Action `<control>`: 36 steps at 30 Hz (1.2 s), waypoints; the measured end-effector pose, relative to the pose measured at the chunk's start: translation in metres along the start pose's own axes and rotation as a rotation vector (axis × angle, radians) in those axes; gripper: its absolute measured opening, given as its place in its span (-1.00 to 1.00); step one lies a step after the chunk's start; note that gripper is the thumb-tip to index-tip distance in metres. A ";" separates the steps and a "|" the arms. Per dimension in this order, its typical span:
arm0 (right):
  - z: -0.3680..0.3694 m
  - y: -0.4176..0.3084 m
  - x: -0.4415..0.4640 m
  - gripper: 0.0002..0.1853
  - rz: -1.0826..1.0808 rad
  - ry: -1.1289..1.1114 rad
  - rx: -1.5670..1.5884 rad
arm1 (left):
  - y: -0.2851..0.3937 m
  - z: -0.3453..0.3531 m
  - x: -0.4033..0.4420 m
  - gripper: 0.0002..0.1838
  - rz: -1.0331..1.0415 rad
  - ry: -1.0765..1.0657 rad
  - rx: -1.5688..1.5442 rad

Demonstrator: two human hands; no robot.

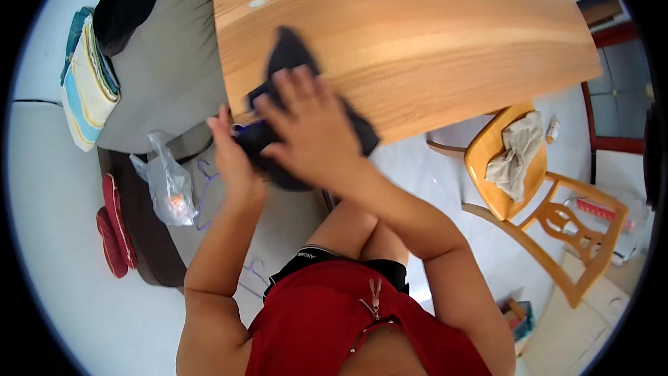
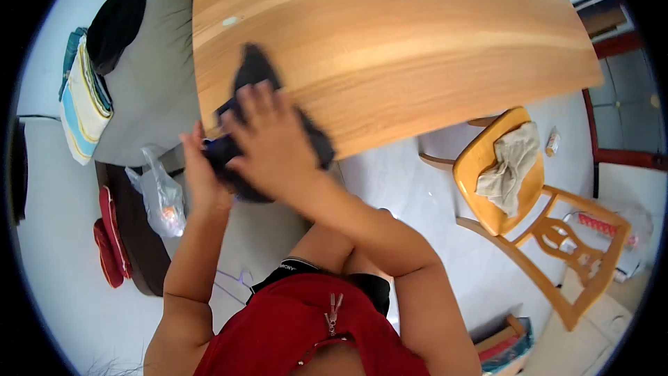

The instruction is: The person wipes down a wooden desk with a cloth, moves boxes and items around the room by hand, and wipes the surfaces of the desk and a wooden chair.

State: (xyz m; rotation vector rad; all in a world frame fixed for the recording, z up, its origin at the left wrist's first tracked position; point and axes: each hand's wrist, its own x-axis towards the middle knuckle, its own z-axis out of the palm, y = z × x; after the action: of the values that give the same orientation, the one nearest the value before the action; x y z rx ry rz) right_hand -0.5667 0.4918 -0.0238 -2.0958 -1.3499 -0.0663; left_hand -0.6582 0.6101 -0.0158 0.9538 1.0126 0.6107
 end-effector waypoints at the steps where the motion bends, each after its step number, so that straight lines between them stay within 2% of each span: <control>1: 0.010 -0.016 -0.005 -0.26 -0.056 0.005 0.010 | 0.002 -0.005 -0.002 -0.26 0.013 -0.043 -0.024; 6: 0.030 -0.025 -0.020 -0.41 -0.207 0.209 -0.152 | -0.004 -0.032 -0.013 -0.30 0.125 -0.332 -0.237; 8: 0.043 -0.023 -0.029 -0.47 -0.253 0.411 -0.234 | -0.041 -0.054 0.004 -0.27 0.180 -0.457 -0.289; 9: 0.048 -0.028 -0.037 -0.50 -0.200 0.467 -0.266 | -0.060 -0.065 0.012 -0.26 0.212 -0.506 -0.318; 10: 0.052 -0.035 -0.044 -0.52 -0.153 0.516 -0.293 | -0.079 -0.075 0.009 -0.20 0.268 -0.482 -0.264; 11: 0.055 -0.036 -0.049 -0.55 -0.156 0.578 -0.297 | -0.097 -0.084 0.006 -0.23 0.252 -0.272 -0.198; 13: 0.059 -0.046 -0.060 -0.61 -0.151 0.686 -0.264 | -0.121 -0.123 -0.007 -0.12 0.182 -0.375 -0.101; 15: 0.057 -0.065 -0.076 -0.67 -0.090 0.646 -0.160 | -0.121 -0.145 -0.033 -0.09 0.195 -0.488 -0.069; 18: 0.078 -0.098 -0.092 -0.62 -0.110 0.496 0.038 | -0.116 -0.149 -0.062 -0.11 0.365 -0.713 -0.388; 20: 0.098 -0.118 -0.102 -0.54 -0.116 0.328 0.200 | -0.133 -0.159 -0.067 -0.14 0.317 -0.791 -0.512; 21: 0.111 -0.128 -0.107 -0.49 -0.093 0.218 0.294 | -0.129 -0.157 -0.078 -0.20 0.297 -0.747 -0.623; 22: 0.121 -0.134 -0.109 -0.45 -0.064 0.109 0.388 | -0.124 -0.160 -0.080 -0.24 0.185 -0.723 -0.738; 24: 0.123 -0.134 -0.109 -0.38 -0.048 0.000 0.207 | -0.121 -0.167 -0.074 -0.29 0.071 -0.646 -0.816; 26: 0.113 -0.133 -0.103 -0.39 -0.109 -0.025 0.045 | -0.121 -0.170 -0.058 -0.30 0.085 -0.599 -0.880; 27: 0.098 -0.132 -0.094 -0.41 -0.238 0.110 -0.224 | -0.120 -0.171 -0.049 -0.31 0.089 -0.575 -0.913; 28: 0.075 -0.133 -0.085 -0.42 -0.270 0.184 -0.415 | -0.115 -0.174 -0.038 -0.31 0.119 -0.588 -0.928; 29: 0.051 -0.129 -0.074 -0.43 -0.304 0.260 -0.605 | -0.107 -0.174 -0.030 -0.30 0.158 -0.598 -0.912; 31: 0.014 -0.100 -0.048 -0.47 -0.257 0.405 -0.716 | -0.096 -0.164 -0.013 -0.27 0.219 -0.561 -0.839; 33: -0.008 -0.056 -0.022 -0.47 -0.196 0.374 -0.554 | -0.099 -0.131 0.009 -0.24 0.252 -0.474 -0.720; 34: -0.008 -0.031 -0.017 -0.48 -0.150 0.312 -0.530 | -0.110 -0.111 0.024 -0.18 0.209 -0.557 -0.650; 35: -0.002 -0.003 -0.015 -0.49 -0.105 0.250 -0.508 | -0.123 -0.084 0.041 -0.13 0.249 -0.565 -0.530; 36: 0.002 0.013 -0.009 -0.49 -0.060 0.192 -0.489 | -0.128 -0.069 0.053 -0.11 0.204 -0.657 -0.167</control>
State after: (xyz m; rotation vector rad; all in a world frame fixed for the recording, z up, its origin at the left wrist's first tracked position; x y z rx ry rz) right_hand -0.5604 0.4816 -0.0352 -2.3627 -1.3776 -0.6658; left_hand -0.6977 0.6180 -0.1651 1.0188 0.2784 0.4877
